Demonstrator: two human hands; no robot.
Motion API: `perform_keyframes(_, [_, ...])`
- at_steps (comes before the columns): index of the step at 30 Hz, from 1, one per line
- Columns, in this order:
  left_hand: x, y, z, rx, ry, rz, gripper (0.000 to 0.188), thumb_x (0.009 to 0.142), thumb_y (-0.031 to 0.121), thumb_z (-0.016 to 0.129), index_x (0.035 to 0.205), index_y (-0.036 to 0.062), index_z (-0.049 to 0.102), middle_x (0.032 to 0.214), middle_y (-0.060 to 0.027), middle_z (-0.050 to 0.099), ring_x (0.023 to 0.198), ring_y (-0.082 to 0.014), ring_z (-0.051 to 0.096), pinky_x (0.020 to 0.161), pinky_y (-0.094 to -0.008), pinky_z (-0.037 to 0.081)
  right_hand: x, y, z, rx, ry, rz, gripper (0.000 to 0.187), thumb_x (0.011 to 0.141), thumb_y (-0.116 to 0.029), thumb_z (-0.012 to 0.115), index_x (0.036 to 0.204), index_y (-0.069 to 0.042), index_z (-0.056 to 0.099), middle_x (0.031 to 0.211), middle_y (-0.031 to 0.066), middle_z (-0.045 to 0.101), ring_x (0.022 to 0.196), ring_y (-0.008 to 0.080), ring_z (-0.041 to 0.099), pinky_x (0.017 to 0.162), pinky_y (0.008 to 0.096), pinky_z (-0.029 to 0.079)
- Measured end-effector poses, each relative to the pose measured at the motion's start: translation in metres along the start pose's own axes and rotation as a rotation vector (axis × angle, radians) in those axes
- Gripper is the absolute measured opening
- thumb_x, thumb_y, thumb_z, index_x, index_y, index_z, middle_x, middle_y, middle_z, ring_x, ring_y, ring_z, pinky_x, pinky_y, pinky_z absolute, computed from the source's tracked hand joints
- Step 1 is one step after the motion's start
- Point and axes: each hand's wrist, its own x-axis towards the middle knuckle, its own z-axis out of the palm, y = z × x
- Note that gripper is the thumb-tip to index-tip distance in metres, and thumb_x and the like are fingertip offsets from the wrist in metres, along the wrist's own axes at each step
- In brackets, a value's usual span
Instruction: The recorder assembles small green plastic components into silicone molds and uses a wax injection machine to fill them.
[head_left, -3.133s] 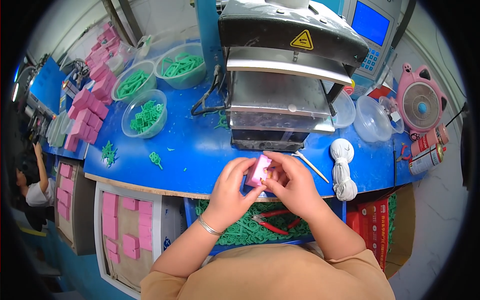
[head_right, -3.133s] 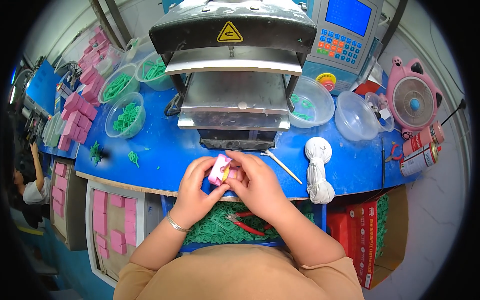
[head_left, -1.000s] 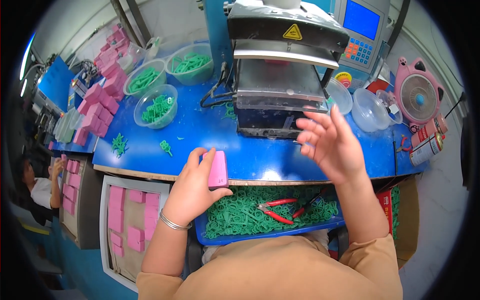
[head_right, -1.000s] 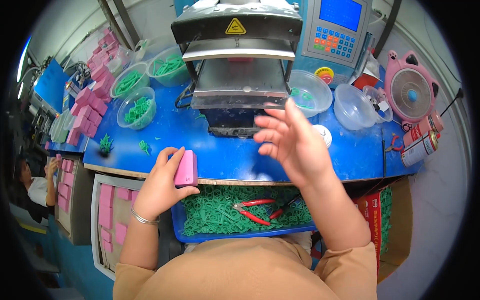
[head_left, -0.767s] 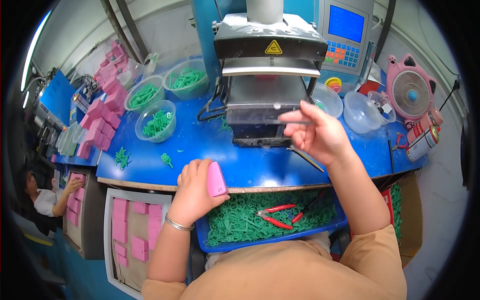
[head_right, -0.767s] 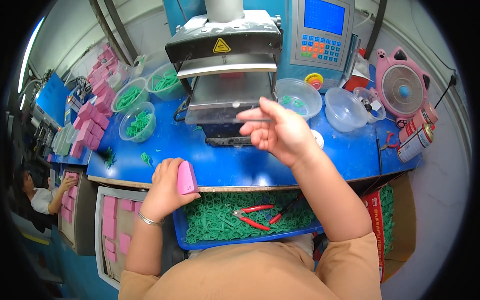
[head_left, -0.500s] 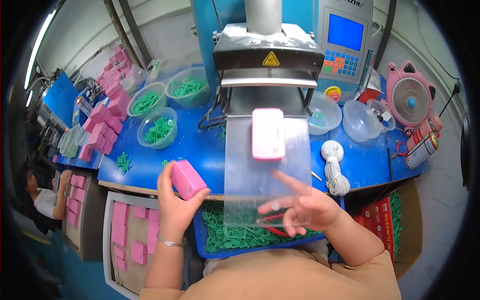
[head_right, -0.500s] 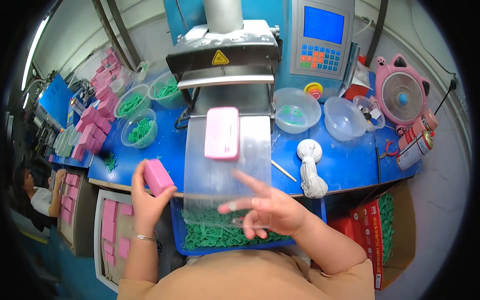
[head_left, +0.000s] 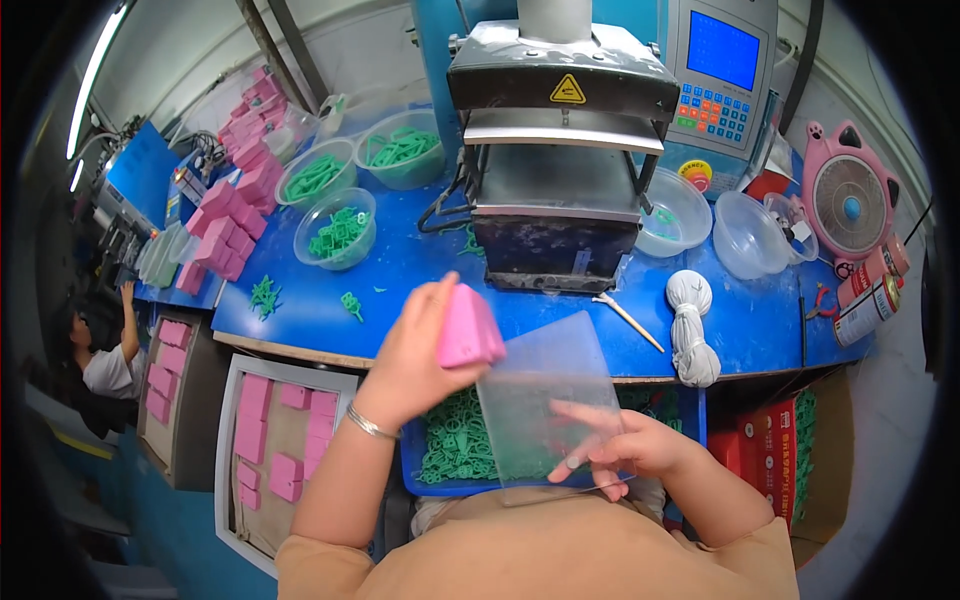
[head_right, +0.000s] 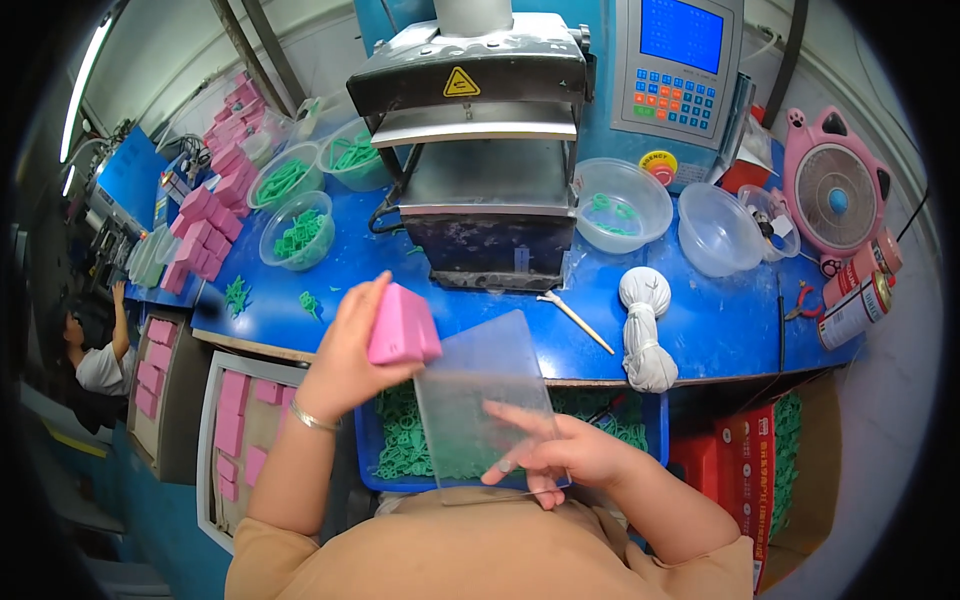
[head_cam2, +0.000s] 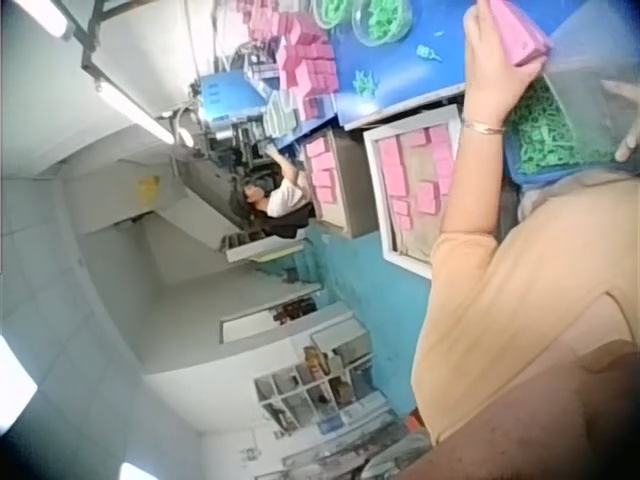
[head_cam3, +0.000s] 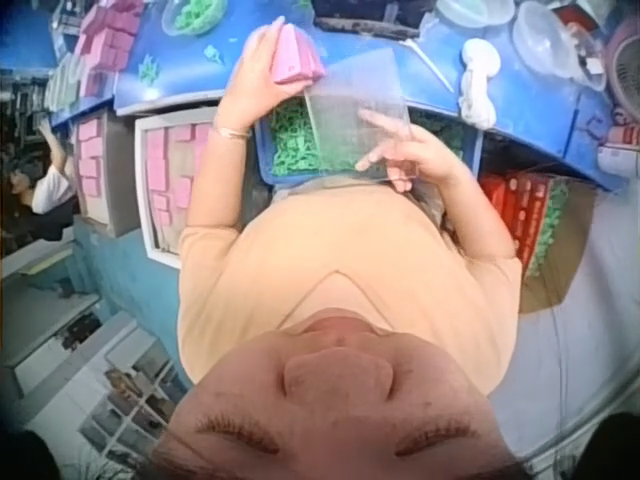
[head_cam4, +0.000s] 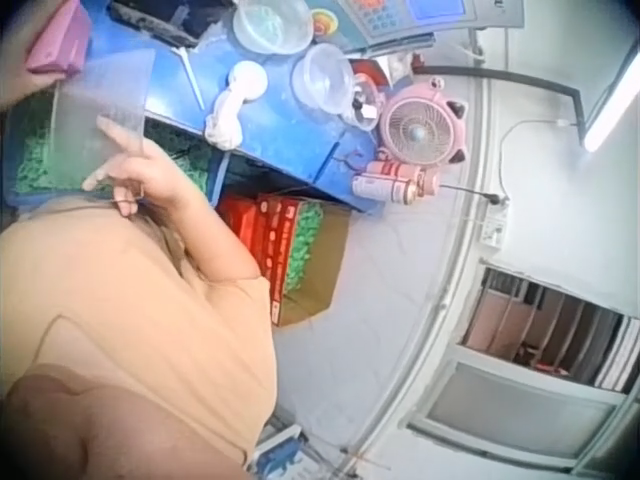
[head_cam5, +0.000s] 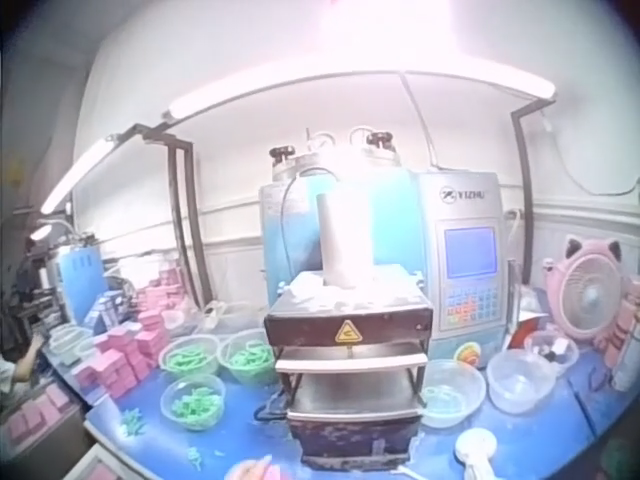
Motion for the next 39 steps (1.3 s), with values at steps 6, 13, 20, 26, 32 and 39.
perform_keyframes(6, [-0.008,-0.009,0.020,-0.246,0.352,0.114,0.082,0.051,0.028,0.086,0.116,0.0049,0.040,0.124,-0.0188,0.046,0.113,-0.0363,0.046,0.097,-0.0438,0.032,-0.003,0.018,-0.007,0.113,-0.017,-0.131,0.069,0.088,-0.005,0.044,0.145,-0.014,0.006,0.114,0.0237,0.055,0.058,0.0174,0.060,0.051,0.0239,0.045])
perform_keyframes(13, [-0.010,0.059,0.016,0.138,0.209,0.416,0.031,0.070,0.025,0.068,0.098,0.0280,0.054,0.124,-0.0117,0.044,0.119,-0.0366,0.040,0.093,-0.0621,0.028,0.020,0.014,0.007,-0.231,-0.016,-0.243,0.051,0.090,-0.015,0.053,0.137,-0.009,0.032,0.110,0.0093,0.058,0.080,0.0118,0.057,0.065,0.0233,0.045])
perform_keyframes(20, [-0.016,0.056,0.016,0.077,0.375,0.528,0.040,0.070,0.022,0.071,0.104,0.0298,0.052,0.121,-0.0123,0.041,0.115,-0.0340,0.042,0.088,-0.0597,0.041,0.022,0.027,0.004,-0.503,0.025,-0.403,0.030,0.091,-0.017,0.052,0.118,-0.004,0.049,0.096,0.0061,0.058,0.082,0.0119,0.057,0.067,0.0260,0.046])
perform_keyframes(26, [-0.012,0.049,0.006,-0.051,0.164,0.205,0.050,0.084,0.042,0.056,0.125,0.0150,0.044,0.135,-0.0232,0.034,0.124,-0.0421,0.033,0.100,-0.0543,0.026,0.010,0.009,0.015,0.049,-0.065,-0.205,0.069,0.088,-0.007,0.050,0.145,-0.011,0.011,0.114,0.0223,0.056,0.071,0.0189,0.062,0.054,0.0218,0.043])
perform_keyframes(32, [-0.012,-0.003,0.018,0.215,0.269,-0.190,0.062,0.074,0.037,0.068,0.117,-0.0014,0.044,0.120,-0.0237,0.042,0.110,-0.0393,0.041,0.092,-0.0451,0.034,-0.010,-0.045,0.044,0.348,-0.117,-0.374,0.068,0.086,-0.003,0.042,0.144,-0.010,0.007,0.112,0.0335,0.053,0.061,0.0312,0.063,0.041,0.0253,0.041])
perform_keyframes(39, [-0.010,-0.032,0.036,0.219,0.295,-0.250,0.058,0.061,0.025,0.077,0.105,0.0062,0.045,0.102,-0.0173,0.044,0.087,-0.0354,0.052,0.073,-0.0401,0.045,-0.007,-0.080,0.055,0.395,-0.084,-0.468,0.075,0.081,-0.003,0.036,0.141,-0.001,-0.008,0.109,0.0410,0.049,0.052,0.0351,0.061,0.034,0.0281,0.041])
